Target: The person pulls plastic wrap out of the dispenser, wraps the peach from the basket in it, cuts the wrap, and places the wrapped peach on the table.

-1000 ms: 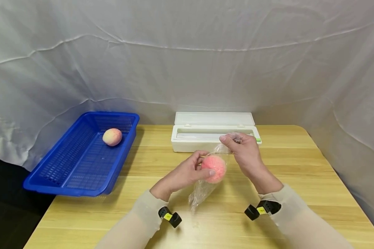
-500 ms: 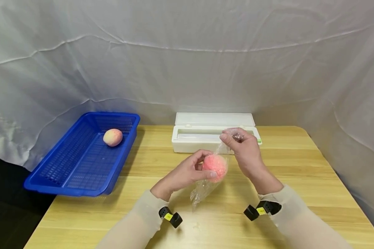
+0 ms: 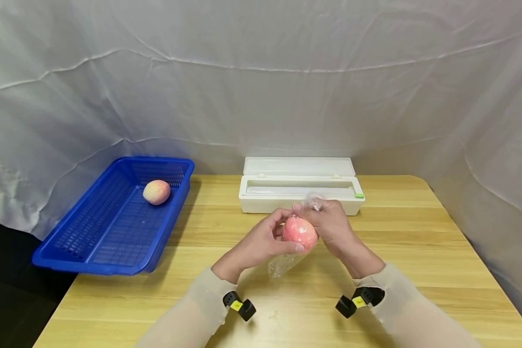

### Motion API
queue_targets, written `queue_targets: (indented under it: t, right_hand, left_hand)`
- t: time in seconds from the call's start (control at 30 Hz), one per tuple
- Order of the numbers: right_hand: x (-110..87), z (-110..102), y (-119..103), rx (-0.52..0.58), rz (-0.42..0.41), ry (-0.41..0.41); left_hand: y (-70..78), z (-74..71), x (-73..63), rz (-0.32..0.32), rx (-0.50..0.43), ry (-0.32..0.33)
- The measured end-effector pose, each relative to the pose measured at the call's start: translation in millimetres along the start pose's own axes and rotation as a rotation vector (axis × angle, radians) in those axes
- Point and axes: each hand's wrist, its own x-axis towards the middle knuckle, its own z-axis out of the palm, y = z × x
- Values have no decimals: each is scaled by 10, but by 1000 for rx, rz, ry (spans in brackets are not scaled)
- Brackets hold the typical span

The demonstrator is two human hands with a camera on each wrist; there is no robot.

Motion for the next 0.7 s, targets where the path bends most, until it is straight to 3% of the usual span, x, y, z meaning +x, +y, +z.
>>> queue_targets:
  t: [0.23, 0.37, 0.47, 0.57, 0.7]
  right_hand:
    - [-4, -89, -53, -129, -84, -38]
    - [3, -150, -108, -216, -221, -66]
    - [4, -219, -141, -286, -276, -130]
    - [-13, -326, -169, -315, -271, -216]
    - [-39, -442, -193, -327, -331, -244]
  left_hand:
    - [4, -35, -17, -7, 31, -22]
    - [27, -40, -16, -28, 51, -35]
    - [33, -44, -18, -42, 81, -32]
    - [13, -63, -30, -59, 97, -15]
    - [-44, -108, -50, -65, 125, 2]
